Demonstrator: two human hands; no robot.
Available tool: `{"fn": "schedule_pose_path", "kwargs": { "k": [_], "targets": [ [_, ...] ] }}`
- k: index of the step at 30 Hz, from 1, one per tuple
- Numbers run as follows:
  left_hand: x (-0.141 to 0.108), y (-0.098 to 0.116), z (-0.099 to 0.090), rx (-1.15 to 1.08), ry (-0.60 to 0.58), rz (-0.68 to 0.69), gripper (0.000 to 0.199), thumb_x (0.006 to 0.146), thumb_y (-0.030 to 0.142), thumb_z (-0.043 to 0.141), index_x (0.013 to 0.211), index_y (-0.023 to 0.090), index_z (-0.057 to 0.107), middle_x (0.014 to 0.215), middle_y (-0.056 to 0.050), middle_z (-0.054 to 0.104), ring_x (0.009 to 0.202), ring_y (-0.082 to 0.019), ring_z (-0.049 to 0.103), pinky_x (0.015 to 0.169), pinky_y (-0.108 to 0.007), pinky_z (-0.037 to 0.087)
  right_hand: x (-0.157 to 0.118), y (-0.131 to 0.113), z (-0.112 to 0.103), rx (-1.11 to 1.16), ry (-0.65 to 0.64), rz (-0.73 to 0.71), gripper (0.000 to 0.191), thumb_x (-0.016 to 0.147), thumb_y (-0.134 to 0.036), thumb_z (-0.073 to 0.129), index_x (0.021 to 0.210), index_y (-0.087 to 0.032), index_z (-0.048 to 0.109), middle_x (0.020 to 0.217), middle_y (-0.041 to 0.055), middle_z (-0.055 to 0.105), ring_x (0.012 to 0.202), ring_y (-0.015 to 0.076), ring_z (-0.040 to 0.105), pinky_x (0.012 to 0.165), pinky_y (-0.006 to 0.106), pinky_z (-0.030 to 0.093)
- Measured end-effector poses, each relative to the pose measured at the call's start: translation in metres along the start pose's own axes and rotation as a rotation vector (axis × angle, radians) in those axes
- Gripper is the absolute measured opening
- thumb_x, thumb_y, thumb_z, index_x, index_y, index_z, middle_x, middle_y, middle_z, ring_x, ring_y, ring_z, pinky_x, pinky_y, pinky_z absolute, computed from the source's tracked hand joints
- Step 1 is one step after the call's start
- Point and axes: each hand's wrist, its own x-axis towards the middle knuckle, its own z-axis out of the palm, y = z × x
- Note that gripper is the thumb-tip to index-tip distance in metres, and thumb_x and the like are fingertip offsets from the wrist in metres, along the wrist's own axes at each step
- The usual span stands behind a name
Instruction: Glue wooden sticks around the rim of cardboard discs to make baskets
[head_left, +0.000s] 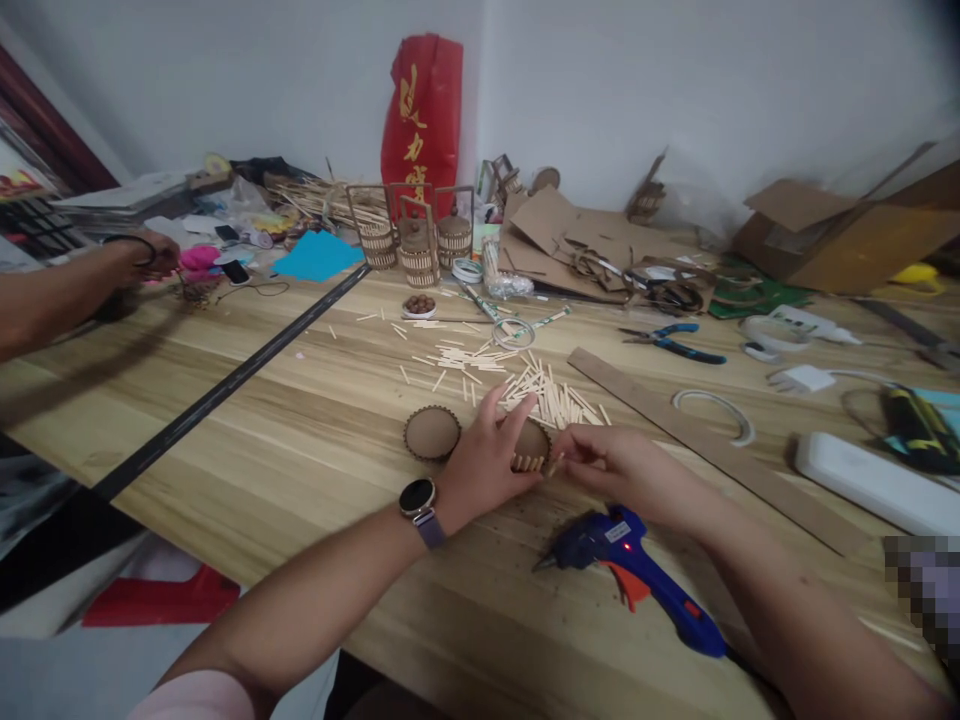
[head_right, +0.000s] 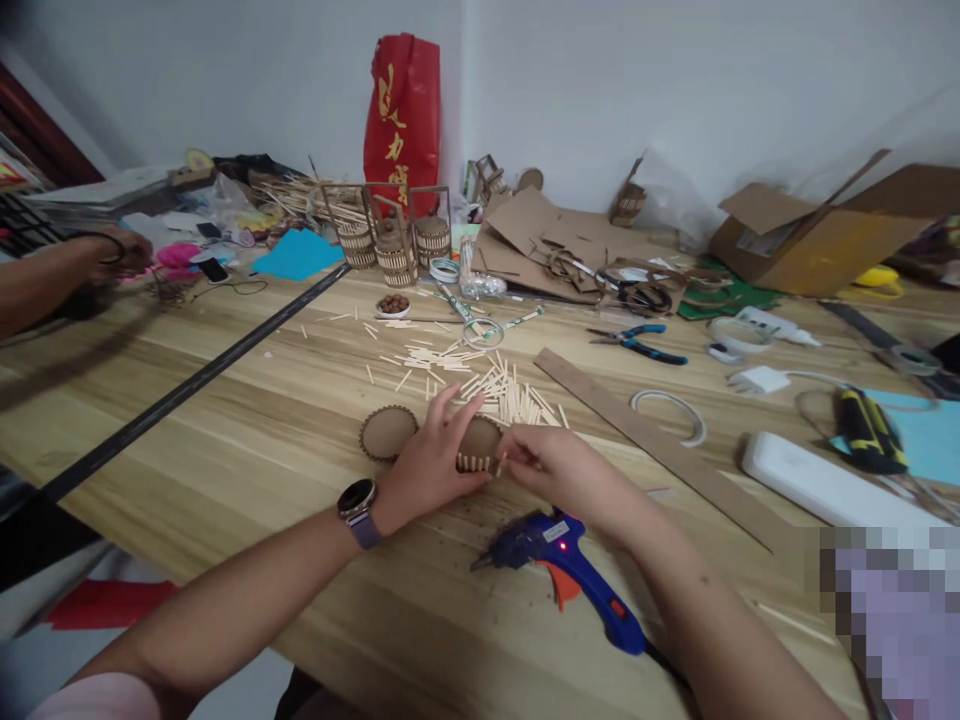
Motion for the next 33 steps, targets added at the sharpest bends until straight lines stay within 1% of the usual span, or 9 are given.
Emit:
{"fn": "schedule_pose_path", "kwargs": {
  "k": [4, 8, 14, 20, 23, 27, 33],
  "targets": [
    [0.000, -0.001, 0.000, -0.003, 0.000, 0.014, 0.095, 0.069, 0.026, 0.078, 0.145, 0.030, 0.021, 0.151, -0.015, 0.014, 0.120, -0.030, 0.050, 0.100, -0.048, 0.045, 0.002, -0.004, 0.006, -0.040, 0.010, -0.006, 0.013, 0.082, -0.024, 0.046, 0.079, -0.020, 0.058, 0.068, -0.0004, 0.060, 0.061, 0.0143, 0.052, 0.057, 0.024, 0.038],
    [0.000, -0.001, 0.000, 0.004, 0.000, 0.021, 0.094, 0.070, 0.027, 0.078, 0.145, 0.030, 0.021, 0.152, -0.015, 0.014, 0.122, -0.030, 0.049, 0.099, -0.048, 0.046, 0.003, -0.002, 0.010, -0.066, 0.002, 0.003, 0.012, 0.083, -0.022, 0.048, 0.079, -0.020, 0.059, 0.069, 0.0002, 0.062, 0.062, 0.0148, 0.054, 0.058, 0.024, 0.037],
    [0.000, -0.001, 0.000, -0.012, 0.006, 0.026, 0.094, 0.070, 0.025, 0.078, 0.145, 0.030, 0.021, 0.151, -0.015, 0.014, 0.124, -0.031, 0.048, 0.100, -0.050, 0.045, 0.004, 0.002, 0.016, -0.118, 0.036, -0.026, 0.009, 0.083, -0.018, 0.050, 0.080, -0.020, 0.059, 0.071, 0.0002, 0.063, 0.064, 0.0151, 0.056, 0.058, 0.023, 0.038],
    [-0.001, -0.002, 0.000, -0.016, 0.009, 0.023, 0.096, 0.070, 0.026, 0.078, 0.145, 0.032, 0.020, 0.151, -0.015, 0.014, 0.125, -0.032, 0.046, 0.100, -0.050, 0.045, 0.005, 0.004, 0.016, -0.181, 0.060, -0.120, 0.012, 0.085, -0.017, 0.048, 0.079, -0.021, 0.057, 0.077, 0.0035, 0.067, 0.069, 0.0171, 0.060, 0.062, 0.025, 0.041],
    [0.000, -0.002, 0.001, -0.021, 0.008, 0.021, 0.096, 0.070, 0.026, 0.078, 0.145, 0.033, 0.020, 0.151, -0.014, 0.015, 0.122, -0.030, 0.049, 0.099, -0.049, 0.046, 0.005, 0.005, 0.016, -0.213, 0.048, -0.115, 0.013, 0.086, -0.017, 0.046, 0.080, -0.022, 0.057, 0.076, 0.0028, 0.067, 0.069, 0.0172, 0.060, 0.062, 0.024, 0.041],
    [0.000, -0.001, 0.000, -0.027, -0.002, 0.009, 0.096, 0.068, 0.023, 0.079, 0.145, 0.031, 0.022, 0.151, -0.014, 0.016, 0.120, -0.029, 0.050, 0.099, -0.048, 0.047, 0.005, 0.006, 0.017, -0.232, 0.048, -0.115, 0.013, 0.086, -0.015, 0.046, 0.080, -0.022, 0.055, 0.076, 0.0032, 0.066, 0.069, 0.0172, 0.060, 0.062, 0.024, 0.040],
    [0.001, 0.000, -0.001, -0.023, -0.001, 0.020, 0.094, 0.068, 0.022, 0.079, 0.144, 0.030, 0.024, 0.151, -0.014, 0.017, 0.122, -0.030, 0.049, 0.099, -0.047, 0.046, 0.005, 0.005, 0.016, -0.243, 0.040, -0.122, 0.013, 0.086, -0.014, 0.045, 0.080, -0.022, 0.053, 0.076, 0.0036, 0.065, 0.068, 0.0172, 0.059, 0.062, 0.024, 0.041]
  ]
}}
